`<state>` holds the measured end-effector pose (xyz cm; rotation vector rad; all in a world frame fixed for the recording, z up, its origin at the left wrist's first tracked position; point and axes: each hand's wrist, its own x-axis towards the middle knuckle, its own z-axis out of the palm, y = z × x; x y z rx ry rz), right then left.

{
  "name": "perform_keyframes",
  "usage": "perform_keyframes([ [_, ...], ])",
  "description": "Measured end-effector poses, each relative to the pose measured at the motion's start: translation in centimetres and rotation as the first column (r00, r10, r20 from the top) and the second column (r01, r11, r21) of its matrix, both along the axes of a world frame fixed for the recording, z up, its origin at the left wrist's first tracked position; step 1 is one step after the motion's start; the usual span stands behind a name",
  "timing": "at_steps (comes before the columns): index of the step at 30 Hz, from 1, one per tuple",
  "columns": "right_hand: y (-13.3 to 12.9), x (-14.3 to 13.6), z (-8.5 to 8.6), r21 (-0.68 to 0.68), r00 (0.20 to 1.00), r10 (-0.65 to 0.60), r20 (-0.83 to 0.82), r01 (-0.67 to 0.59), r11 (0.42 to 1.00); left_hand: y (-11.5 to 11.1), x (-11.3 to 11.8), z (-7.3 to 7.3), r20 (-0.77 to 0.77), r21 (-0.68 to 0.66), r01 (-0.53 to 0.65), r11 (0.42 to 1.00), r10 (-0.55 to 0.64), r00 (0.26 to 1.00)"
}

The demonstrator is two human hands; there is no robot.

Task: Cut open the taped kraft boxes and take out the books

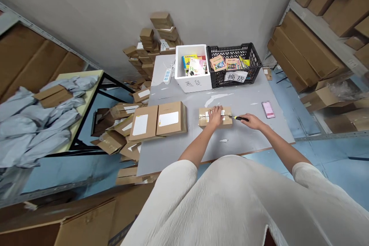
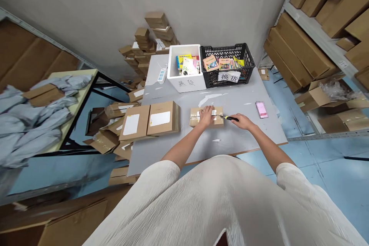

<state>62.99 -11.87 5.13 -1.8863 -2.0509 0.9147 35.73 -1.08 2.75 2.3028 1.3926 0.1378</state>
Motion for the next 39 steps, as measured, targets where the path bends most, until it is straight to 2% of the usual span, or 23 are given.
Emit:
perform_keyframes([
  [5,0.0,-0.9,-0.7,-0.001,0.988,0.001,0.153,-0.001,1.000,0.7,0.0,-0.4,-0.015,-0.019,0.004,1.000,-0.004,1.000],
  [11,-0.1,-1.2,-1.2,0.007,0.994,-0.009,0.113,0.008,1.000,-0.5,-0.1,-0.7,-0.035,0.064,0.061,0.996,-0.059,0.998],
  [17,-0.8,-2.0,-2.1,0.073,0.990,-0.080,0.119,0.072,0.995,-1.6,-0.3,-1.5,-0.031,0.108,0.027,0.994,-0.024,0.999],
  [27,-1.4,-0.3,-4.1,0.223,0.979,-0.113,0.169,0.074,0.972,-1.5,-0.2,-3.2,0.054,0.103,-0.021,0.994,0.016,0.998],
  [30,-1.9,0.9,-4.8,0.214,0.986,-0.137,0.098,0.114,0.970,-1.6,-1.5,-3.0,0.085,0.076,0.006,0.997,-0.013,0.996],
  [33,-2.3,1.9,-5.6,0.198,0.978,-0.206,-0.022,0.206,0.958,-2.1,-4.1,-2.6,0.091,0.083,0.017,0.996,-0.024,0.996],
  [36,-1.6,1.5,-6.3,0.167,0.955,-0.249,-0.162,0.276,0.947,-2.8,-6.9,-2.5,0.055,0.088,-0.079,0.993,0.075,0.996],
  [39,0.0,-0.7,-6.6,0.121,0.915,-0.263,-0.304,0.311,0.943,-3.4,-8.9,-2.7,0.034,0.054,-0.189,0.980,0.188,0.982],
])
